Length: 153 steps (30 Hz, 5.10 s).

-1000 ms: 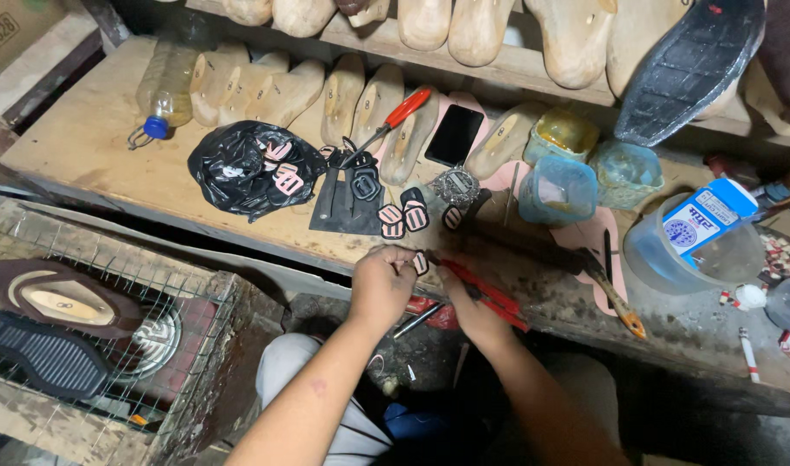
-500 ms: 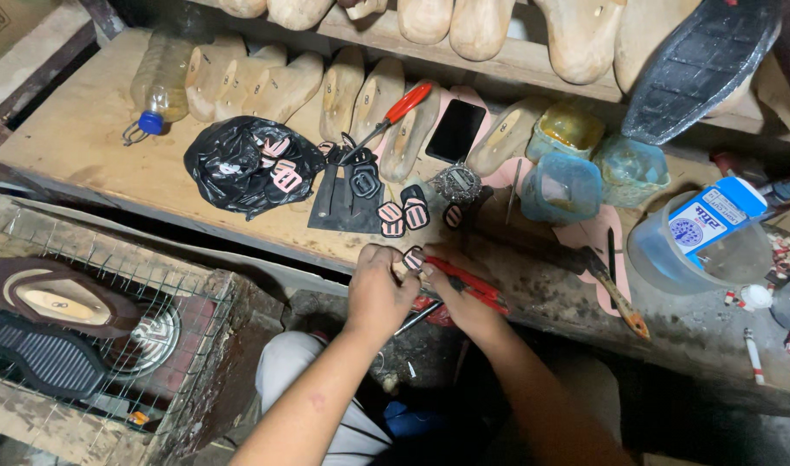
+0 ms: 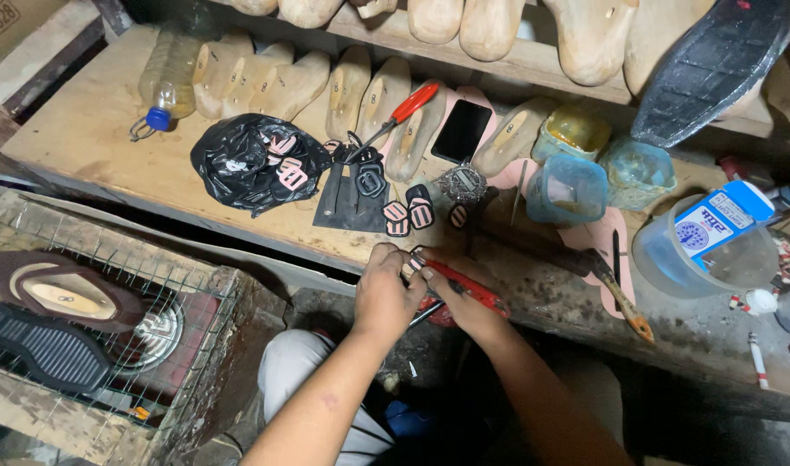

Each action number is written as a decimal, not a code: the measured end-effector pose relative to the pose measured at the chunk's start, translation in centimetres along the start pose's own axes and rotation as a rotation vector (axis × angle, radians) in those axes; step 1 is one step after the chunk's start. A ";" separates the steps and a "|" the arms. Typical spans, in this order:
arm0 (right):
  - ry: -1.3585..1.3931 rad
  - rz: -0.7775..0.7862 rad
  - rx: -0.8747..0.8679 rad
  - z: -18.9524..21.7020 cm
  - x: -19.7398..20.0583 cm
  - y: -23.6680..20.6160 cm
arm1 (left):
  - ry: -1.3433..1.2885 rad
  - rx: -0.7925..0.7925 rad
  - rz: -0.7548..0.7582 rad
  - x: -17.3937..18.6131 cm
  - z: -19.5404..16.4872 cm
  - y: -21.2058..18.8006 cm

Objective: The person repeatedly picks small black rubber shoe parts from a pile and trims their edges with red-handled scissors. They place each trimmed piece on the workbench and continue with the next piece. The person also briefly handles a shoe sole and a shoe last during the process.

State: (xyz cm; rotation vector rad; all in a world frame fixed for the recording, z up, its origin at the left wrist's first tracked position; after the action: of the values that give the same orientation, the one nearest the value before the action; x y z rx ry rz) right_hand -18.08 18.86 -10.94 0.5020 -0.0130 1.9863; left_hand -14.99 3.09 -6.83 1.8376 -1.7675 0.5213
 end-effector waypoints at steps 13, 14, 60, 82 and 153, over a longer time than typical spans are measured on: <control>-0.160 -0.014 0.155 0.2 0.0 -0.4 | -0.008 0.052 0.027 0.1 -0.1 0.3; -0.176 -0.009 0.168 0.4 0.0 -0.4 | -0.006 0.056 0.032 0.1 -0.1 0.3; -0.222 -0.026 0.178 1.7 1.2 -1.8 | -0.345 0.305 -0.039 -2.9 4.7 4.6; -0.017 -0.213 -0.221 -0.3 2.8 -1.9 | 0.142 -0.003 -0.518 9.6 5.2 8.4; 0.034 -0.224 -0.045 -1.2 -0.3 -0.7 | 0.108 -0.197 0.013 0.6 -0.1 0.5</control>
State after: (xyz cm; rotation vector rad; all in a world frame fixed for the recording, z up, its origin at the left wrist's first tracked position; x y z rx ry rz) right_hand -17.79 19.18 -12.26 0.4212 0.0187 1.7706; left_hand -15.45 2.66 -6.27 1.6339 -1.6953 0.4268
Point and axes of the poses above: each hand's wrist, its own y-axis towards the middle knuckle, its own x-axis out of the back of the hand, z = x × y, the point moved 4 cm from there along y, towards the middle knuckle, and after that the axes turned 13 degrees about z, right-handed, at the moved point
